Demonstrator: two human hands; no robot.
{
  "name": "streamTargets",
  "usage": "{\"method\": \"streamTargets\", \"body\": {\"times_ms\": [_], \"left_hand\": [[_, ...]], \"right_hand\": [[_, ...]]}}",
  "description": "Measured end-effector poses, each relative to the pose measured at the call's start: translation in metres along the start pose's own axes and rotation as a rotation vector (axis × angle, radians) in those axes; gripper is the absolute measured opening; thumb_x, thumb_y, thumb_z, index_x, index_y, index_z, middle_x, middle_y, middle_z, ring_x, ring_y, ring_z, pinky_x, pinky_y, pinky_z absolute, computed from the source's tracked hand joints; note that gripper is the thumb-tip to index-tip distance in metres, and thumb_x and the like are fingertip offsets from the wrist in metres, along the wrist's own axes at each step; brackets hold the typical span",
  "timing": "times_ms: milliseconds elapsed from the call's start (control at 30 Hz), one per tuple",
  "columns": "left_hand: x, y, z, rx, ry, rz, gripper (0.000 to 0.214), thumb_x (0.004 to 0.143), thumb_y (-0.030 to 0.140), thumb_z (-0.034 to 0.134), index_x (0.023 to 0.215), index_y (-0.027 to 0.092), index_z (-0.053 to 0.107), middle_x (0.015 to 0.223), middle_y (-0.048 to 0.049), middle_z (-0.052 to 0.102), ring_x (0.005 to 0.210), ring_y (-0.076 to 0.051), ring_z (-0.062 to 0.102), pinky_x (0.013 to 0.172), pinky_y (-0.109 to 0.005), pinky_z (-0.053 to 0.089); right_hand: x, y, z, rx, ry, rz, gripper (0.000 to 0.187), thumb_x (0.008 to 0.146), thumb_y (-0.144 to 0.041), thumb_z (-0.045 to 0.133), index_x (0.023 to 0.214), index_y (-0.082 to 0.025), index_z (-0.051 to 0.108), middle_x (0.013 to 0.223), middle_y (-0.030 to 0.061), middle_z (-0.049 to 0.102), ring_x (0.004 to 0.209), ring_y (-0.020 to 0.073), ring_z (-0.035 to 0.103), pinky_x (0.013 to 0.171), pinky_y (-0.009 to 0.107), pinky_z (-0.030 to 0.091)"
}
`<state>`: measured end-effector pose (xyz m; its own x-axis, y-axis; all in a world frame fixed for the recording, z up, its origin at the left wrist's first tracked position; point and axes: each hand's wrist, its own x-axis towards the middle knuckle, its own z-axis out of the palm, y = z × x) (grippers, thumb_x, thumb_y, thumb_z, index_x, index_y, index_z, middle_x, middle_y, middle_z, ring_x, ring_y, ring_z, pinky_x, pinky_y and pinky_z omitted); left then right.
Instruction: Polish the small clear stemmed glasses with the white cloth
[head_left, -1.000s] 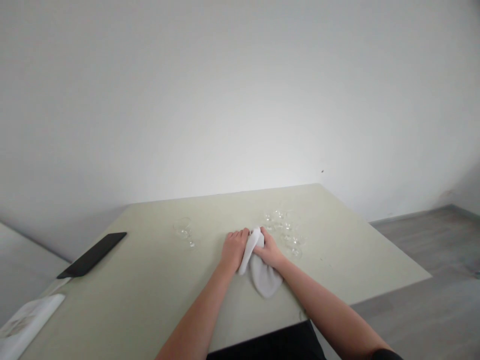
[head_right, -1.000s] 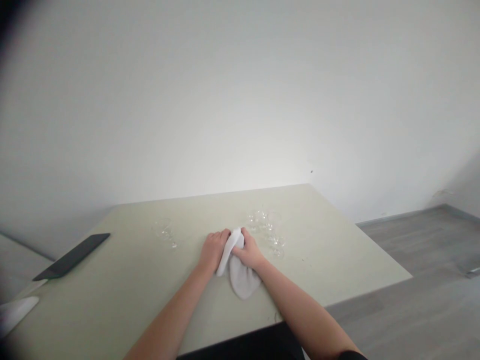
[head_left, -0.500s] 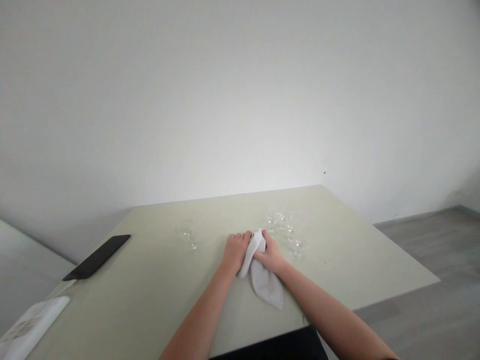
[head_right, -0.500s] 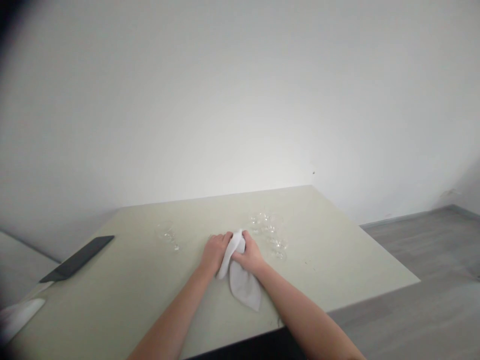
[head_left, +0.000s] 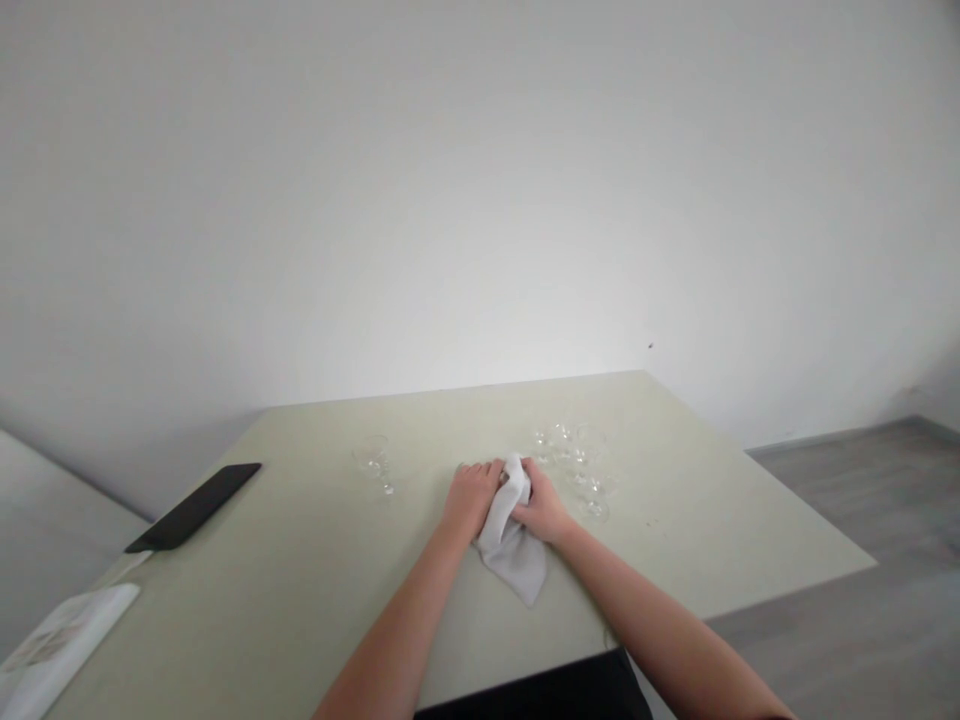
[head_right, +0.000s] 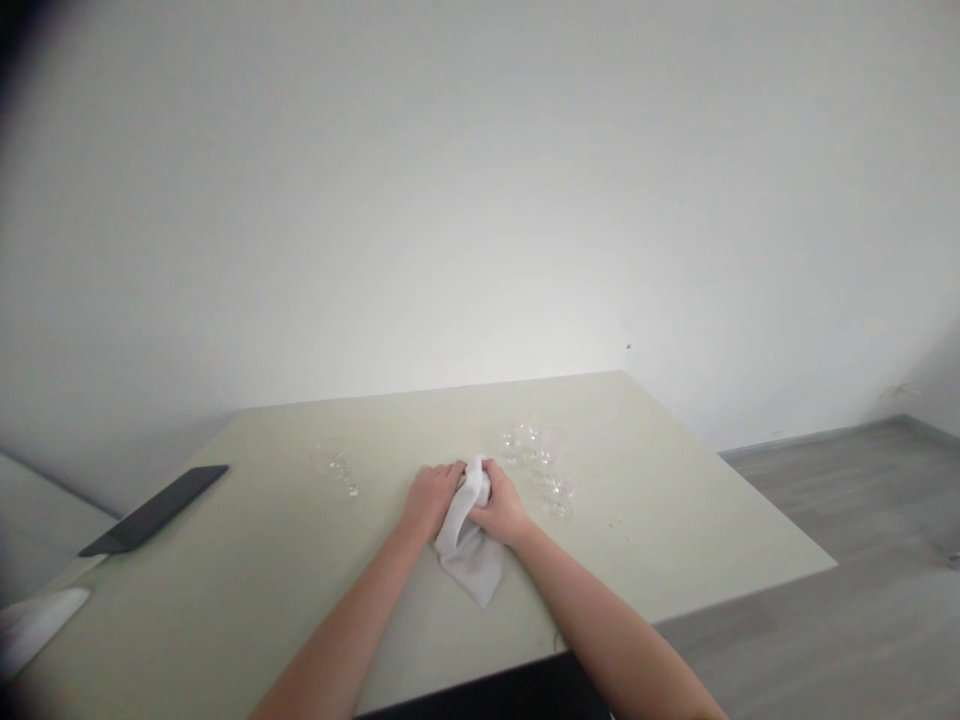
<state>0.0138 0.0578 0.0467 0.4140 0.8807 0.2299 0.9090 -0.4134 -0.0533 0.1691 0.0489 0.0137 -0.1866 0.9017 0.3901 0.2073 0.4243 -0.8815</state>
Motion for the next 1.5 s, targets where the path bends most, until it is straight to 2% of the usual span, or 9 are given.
{"method": "streamTargets", "body": {"times_ms": [133,333,400,600,833,933,1100,1367,1500], "left_hand": [[-0.002,0.002,0.000,0.020,0.120,0.097,0.023,0.094,0.016,0.043,0.114,0.019,0.054,0.101,-0.0111,0.065,0.099,-0.024,0.060,0.090,-0.037,0.043],[0.000,0.002,0.005,-0.048,-0.062,-0.065,0.024,0.096,0.023,0.040,0.115,0.017,0.052,0.089,-0.0107,0.068,0.081,-0.023,0.066,0.073,-0.032,0.045],[0.000,0.002,0.007,-0.042,-0.058,-0.063,0.024,0.096,0.024,0.039,0.114,0.016,0.053,0.089,-0.0114,0.069,0.080,-0.024,0.066,0.073,-0.034,0.045],[0.001,0.005,0.008,0.035,0.089,0.089,0.022,0.093,0.017,0.044,0.112,0.018,0.054,0.102,-0.0114,0.065,0.098,-0.025,0.061,0.086,-0.037,0.043],[0.002,0.002,0.011,-0.040,-0.058,-0.036,0.023,0.096,0.022,0.041,0.117,0.018,0.051,0.092,-0.0102,0.068,0.085,-0.022,0.066,0.077,-0.033,0.044],[0.002,0.001,0.011,-0.047,-0.030,-0.048,0.021,0.096,0.021,0.042,0.114,0.017,0.052,0.094,-0.0104,0.068,0.086,-0.023,0.065,0.077,-0.033,0.044],[0.000,0.002,0.008,0.021,0.131,0.047,0.018,0.095,0.018,0.042,0.108,0.018,0.054,0.101,-0.0100,0.066,0.097,-0.024,0.061,0.084,-0.036,0.043],[0.003,-0.004,0.010,0.008,-0.036,-0.069,0.023,0.096,0.028,0.041,0.112,0.015,0.054,0.083,-0.0098,0.069,0.078,-0.024,0.066,0.074,-0.034,0.043],[0.002,-0.003,0.010,-0.013,0.057,-0.029,0.019,0.094,0.022,0.045,0.110,0.016,0.054,0.094,-0.0109,0.068,0.092,-0.024,0.064,0.081,-0.035,0.043]], "right_hand": [[0.003,0.006,-0.002,0.262,-0.046,0.310,0.035,0.090,-0.049,0.042,0.090,-0.019,0.061,0.075,0.0044,0.063,0.077,0.0221,0.059,0.070,0.036,0.050],[0.000,-0.008,-0.013,-0.049,-0.085,-0.114,0.037,0.069,-0.031,0.072,0.103,-0.021,0.059,0.102,0.0058,0.060,0.095,0.0221,0.055,0.087,0.035,0.046],[0.001,-0.009,-0.011,-0.067,-0.066,-0.125,0.036,0.068,-0.028,0.071,0.101,-0.021,0.059,0.104,0.0063,0.059,0.097,0.0224,0.055,0.089,0.035,0.045],[0.005,0.010,-0.006,0.292,-0.036,0.377,0.025,0.084,-0.041,0.048,0.088,-0.020,0.060,0.080,0.0044,0.065,0.077,0.0230,0.060,0.074,0.039,0.049],[0.003,-0.003,-0.013,0.004,-0.045,-0.098,0.034,0.069,-0.020,0.064,0.101,-0.020,0.058,0.103,0.0051,0.060,0.097,0.0220,0.055,0.090,0.036,0.044],[0.005,-0.002,-0.010,-0.019,-0.031,-0.061,0.039,0.066,-0.022,0.067,0.104,-0.020,0.057,0.100,0.0047,0.060,0.093,0.0213,0.055,0.087,0.035,0.045],[0.007,0.013,-0.006,0.258,-0.098,0.305,0.028,0.084,-0.043,0.048,0.092,-0.020,0.060,0.086,0.0036,0.064,0.084,0.0215,0.059,0.076,0.034,0.048],[0.001,-0.009,-0.014,-0.137,-0.147,-0.191,0.044,0.070,-0.019,0.066,0.113,-0.021,0.057,0.110,0.0070,0.057,0.103,0.0218,0.053,0.094,0.036,0.044],[0.004,-0.002,-0.008,-0.049,-0.067,-0.095,0.036,0.073,-0.021,0.061,0.109,-0.020,0.058,0.102,0.0054,0.060,0.099,0.0219,0.055,0.091,0.037,0.046]]}}
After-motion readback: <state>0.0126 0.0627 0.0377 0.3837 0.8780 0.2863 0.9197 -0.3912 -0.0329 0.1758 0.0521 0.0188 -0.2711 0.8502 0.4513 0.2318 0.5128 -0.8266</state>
